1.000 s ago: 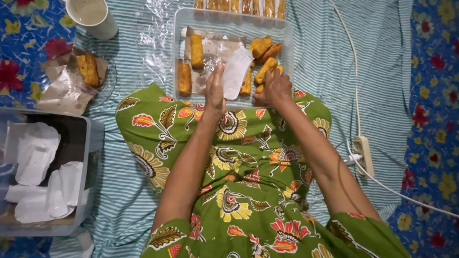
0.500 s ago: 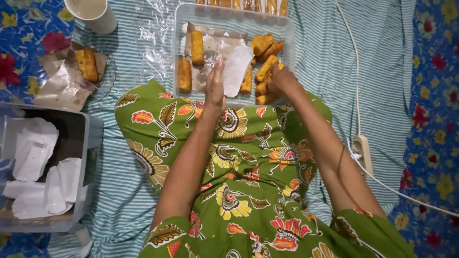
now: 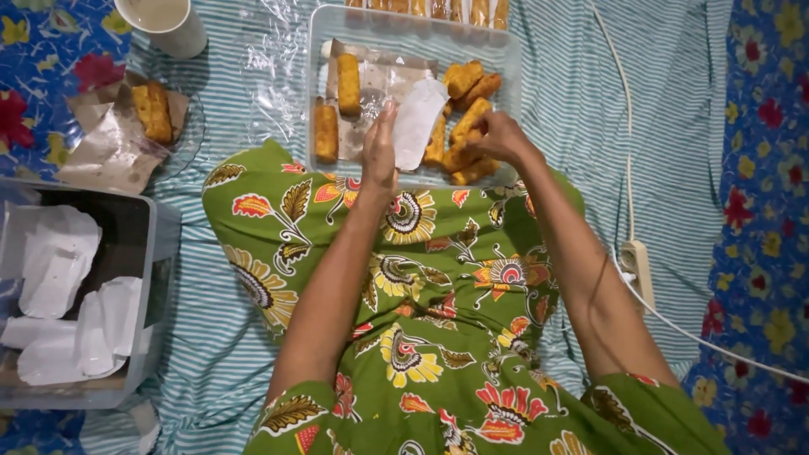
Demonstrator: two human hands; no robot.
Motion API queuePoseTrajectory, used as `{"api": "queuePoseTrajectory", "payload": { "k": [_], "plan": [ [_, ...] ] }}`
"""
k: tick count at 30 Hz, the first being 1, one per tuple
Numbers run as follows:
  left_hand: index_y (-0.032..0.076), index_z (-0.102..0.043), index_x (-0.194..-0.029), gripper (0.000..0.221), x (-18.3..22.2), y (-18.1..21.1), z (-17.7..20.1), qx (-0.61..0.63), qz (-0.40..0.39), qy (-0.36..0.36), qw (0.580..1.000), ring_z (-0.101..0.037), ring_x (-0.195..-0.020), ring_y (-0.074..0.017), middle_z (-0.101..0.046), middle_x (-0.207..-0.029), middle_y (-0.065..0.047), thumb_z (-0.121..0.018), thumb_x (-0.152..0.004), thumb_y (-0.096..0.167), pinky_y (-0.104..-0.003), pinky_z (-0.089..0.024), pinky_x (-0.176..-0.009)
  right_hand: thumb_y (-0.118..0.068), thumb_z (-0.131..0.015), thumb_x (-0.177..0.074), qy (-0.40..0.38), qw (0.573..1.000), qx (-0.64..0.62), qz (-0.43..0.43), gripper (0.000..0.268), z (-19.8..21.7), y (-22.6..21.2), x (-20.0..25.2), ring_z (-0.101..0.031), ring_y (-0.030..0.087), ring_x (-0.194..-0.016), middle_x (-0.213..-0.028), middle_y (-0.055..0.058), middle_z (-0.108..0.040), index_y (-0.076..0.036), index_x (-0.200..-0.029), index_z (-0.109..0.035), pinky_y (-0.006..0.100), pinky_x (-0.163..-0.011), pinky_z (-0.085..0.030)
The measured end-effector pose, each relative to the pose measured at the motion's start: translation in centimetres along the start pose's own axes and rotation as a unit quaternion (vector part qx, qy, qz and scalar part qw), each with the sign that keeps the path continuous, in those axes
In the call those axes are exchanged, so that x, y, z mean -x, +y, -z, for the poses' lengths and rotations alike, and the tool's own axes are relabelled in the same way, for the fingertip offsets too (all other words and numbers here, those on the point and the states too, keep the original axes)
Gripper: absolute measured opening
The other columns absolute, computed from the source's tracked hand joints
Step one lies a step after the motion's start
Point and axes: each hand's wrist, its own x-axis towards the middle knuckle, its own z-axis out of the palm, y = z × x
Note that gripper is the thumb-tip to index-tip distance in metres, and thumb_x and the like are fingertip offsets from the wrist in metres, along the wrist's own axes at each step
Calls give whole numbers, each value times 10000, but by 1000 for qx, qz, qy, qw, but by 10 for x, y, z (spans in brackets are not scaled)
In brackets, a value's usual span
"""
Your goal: Wrapping individual fried food items in small plastic sheets.
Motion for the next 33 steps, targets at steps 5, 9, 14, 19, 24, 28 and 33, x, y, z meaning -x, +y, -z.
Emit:
{"api": "queuePoseTrajectory", "payload": {
  "k": [5,9,14,19,24,28,33],
  "plan": [
    [-42,-436,-1518,626,11,12,-4,5,-13,1,1000,-310,-1513,-399,-371,-1583,-310,-443,-1118,438,-486,-172,-1293,-284,-893,-699,7,988,-155,-2,615,-5,-5,23,-679,342,-1129,-1180,165,-705,-83,-1244,-690,474,-984,-530],
    [-65,-565,-1410,535,-2,-7,4,52,-29,17,998,-439,-1420,-320,-527,-1458,-279,-526,-1101,369,-472,-271,-1258,-97,-937,-702,14,947,-319,23,711,-15,-3,39,-699,308,-1066,-1233,173,-688,-103,-1353,-649,420,-854,-590],
    [-19,-596,-1400,539,-7,-15,11,44,-24,9,999,-468,-1398,-274,-561,-1449,-242,-516,-1103,424,-456,-288,-1250,2,-895,-764,-5,913,-407,31,806,-27,5,43,-718,273,-968,-1187,185,-652,-219,-1452,-538,377,-803,-629],
    [8,-556,-1442,613,-13,-20,14,10,-15,-7,1000,-445,-1448,-314,-530,-1488,-257,-473,-1102,511,-471,-228,-1272,9,-870,-795,24,903,-428,36,790,-35,5,44,-721,222,-910,-1122,131,-650,-255,-1450,-515,337,-751,-641],
    [-29,-526,-1459,646,-7,-14,11,14,-19,4,1000,-403,-1467,-353,-479,-1521,-279,-501,-1094,504,-485,-230,-1272,-59,-926,-767,69,910,-406,49,734,-41,3,47,-695,294,-1018,-1190,198,-665,-180,-1385,-549,366,-835,-606],
    [-9,-511,-1476,655,-6,-15,12,-5,-12,7,1000,-399,-1475,-362,-467,-1532,-276,-473,-1098,525,-480,-216,-1275,-53,-893,-798,59,909,-411,22,717,-33,-8,55,-708,344,-1020,-1211,239,-657,-181,-1404,-532,425,-809,-631],
    [30,-640,-1365,502,-19,-32,21,31,-5,13,999,-578,-1318,-269,-631,-1385,-198,-524,-1095,437,-447,-363,-1211,-91,-905,-794,37,896,-442,0,702,-22,-2,55,-699,277,-1021,-1224,185,-667,-192,-1394,-554,337,-725,-633]
  ]
}}
